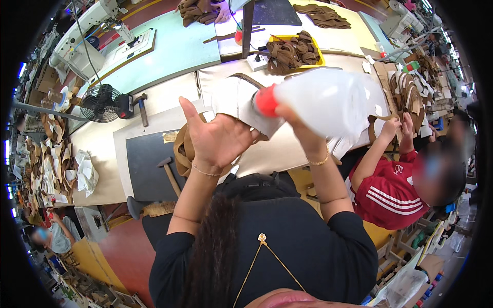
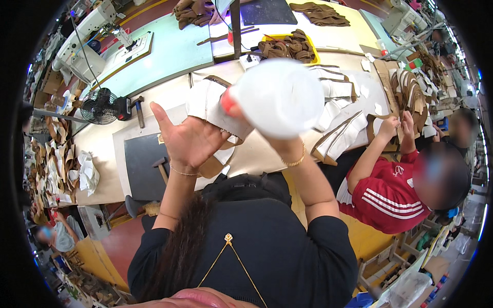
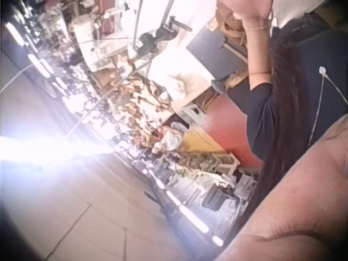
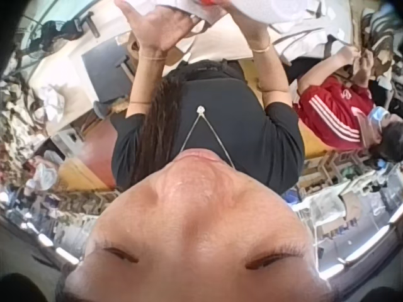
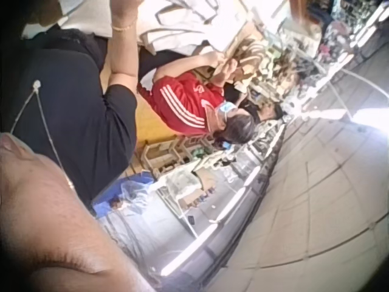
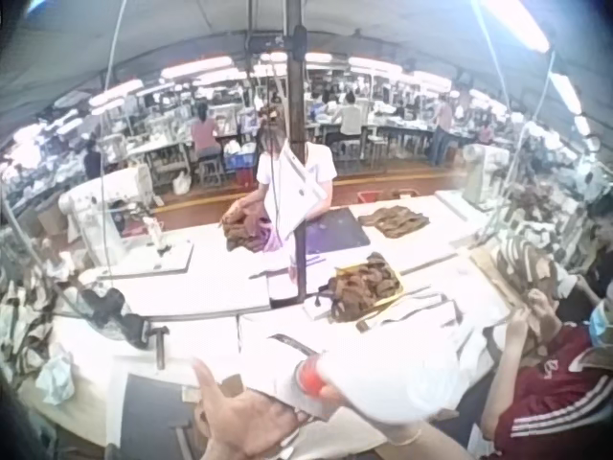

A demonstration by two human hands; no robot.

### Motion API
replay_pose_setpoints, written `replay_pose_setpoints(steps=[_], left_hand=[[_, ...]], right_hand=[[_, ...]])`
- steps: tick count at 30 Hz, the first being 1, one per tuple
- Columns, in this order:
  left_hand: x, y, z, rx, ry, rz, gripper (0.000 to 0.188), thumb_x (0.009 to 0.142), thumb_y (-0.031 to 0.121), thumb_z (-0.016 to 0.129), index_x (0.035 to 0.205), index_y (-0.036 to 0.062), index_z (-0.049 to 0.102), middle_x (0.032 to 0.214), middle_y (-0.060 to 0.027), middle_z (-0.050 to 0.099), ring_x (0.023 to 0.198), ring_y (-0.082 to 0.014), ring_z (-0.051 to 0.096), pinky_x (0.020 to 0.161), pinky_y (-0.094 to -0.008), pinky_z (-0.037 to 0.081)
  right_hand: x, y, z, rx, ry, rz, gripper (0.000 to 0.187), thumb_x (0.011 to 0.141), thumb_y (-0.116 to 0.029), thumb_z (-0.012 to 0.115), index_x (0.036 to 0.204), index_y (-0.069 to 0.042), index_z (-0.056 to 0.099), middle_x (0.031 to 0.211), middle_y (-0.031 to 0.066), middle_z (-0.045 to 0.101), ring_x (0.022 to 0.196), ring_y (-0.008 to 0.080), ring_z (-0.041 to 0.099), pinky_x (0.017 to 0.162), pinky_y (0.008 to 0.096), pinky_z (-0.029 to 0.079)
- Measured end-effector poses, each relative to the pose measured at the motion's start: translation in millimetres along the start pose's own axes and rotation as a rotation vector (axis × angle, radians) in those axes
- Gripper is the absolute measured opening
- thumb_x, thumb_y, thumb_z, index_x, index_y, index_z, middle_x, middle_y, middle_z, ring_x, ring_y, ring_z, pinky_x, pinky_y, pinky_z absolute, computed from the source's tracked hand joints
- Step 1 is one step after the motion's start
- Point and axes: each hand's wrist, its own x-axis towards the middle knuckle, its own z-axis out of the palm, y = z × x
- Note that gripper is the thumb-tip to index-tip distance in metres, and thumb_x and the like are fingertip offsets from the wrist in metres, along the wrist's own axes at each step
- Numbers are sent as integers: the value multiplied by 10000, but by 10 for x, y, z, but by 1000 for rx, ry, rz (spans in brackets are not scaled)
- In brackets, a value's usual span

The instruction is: The person applies glue from a plastic bottle with a red nozzle to the edges of white leather pieces. They hold each piece in one hand and squeeze the bottle with the other, then place the glued piece on the table.

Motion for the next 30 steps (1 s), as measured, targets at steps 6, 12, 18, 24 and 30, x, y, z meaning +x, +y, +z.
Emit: replay_pose_setpoints(steps=[6, 12, 18, 24, 30], left_hand=[[-48, -20, -53, 74, -25, -68, 1201, 612, 909, 142, 1419, 20, 122, 1460, -149, 194, 1341, -285, 195, 1093, -425, 132], [-68, -79, -118, 311, 41, -73, 1214, 566, 936, 152, 1433, 85, 136, 1466, -124, 194, 1341, -299, 191, 1082, -451, 149], [-192, -38, -158, 312, 49, -117, 1225, 577, 929, 147, 1427, 48, 114, 1461, -148, 192, 1328, -312, 226, 1076, -464, 173], [-205, -155, -117, 464, 114, -106, 1282, 522, 953, 139, 1426, 44, 112, 1458, -149, 197, 1325, -311, 231, 1069, -460, 191], [-75, -161, -157, 720, -11, -96, 1317, 476, 968, 122, 1429, 60, 116, 1456, -127, 208, 1327, -279, 231, 1072, -437, 190]], right_hand=[[-24, 114, -278, -68, -113, -3, 263, 903, -217, 513, 1074, -33, 589, 1046, 110, 611, 952, 223, 584, 840, 311, 482], [-14, 224, -219, -59, 227, -246, 327, 847, -175, 617, 1101, 18, 543, 1057, 113, 601, 922, 224, 601, 835, 321, 490], [83, 205, -361, -188, 83, -139, 352, 795, -157, 675, 1094, -8, 567, 1107, 112, 573, 954, 194, 572, 871, 323, 475], [84, 460, -429, -170, 91, -55, 358, 731, -57, 726, 1056, 4, 588, 1009, 85, 624, 883, 200, 610, 787, 321, 505], [75, -92, -218, 76, 102, -143, 363, 740, -177, 738, 1034, -24, 590, 975, 79, 627, 835, 190, 607, 772, 341, 506]])
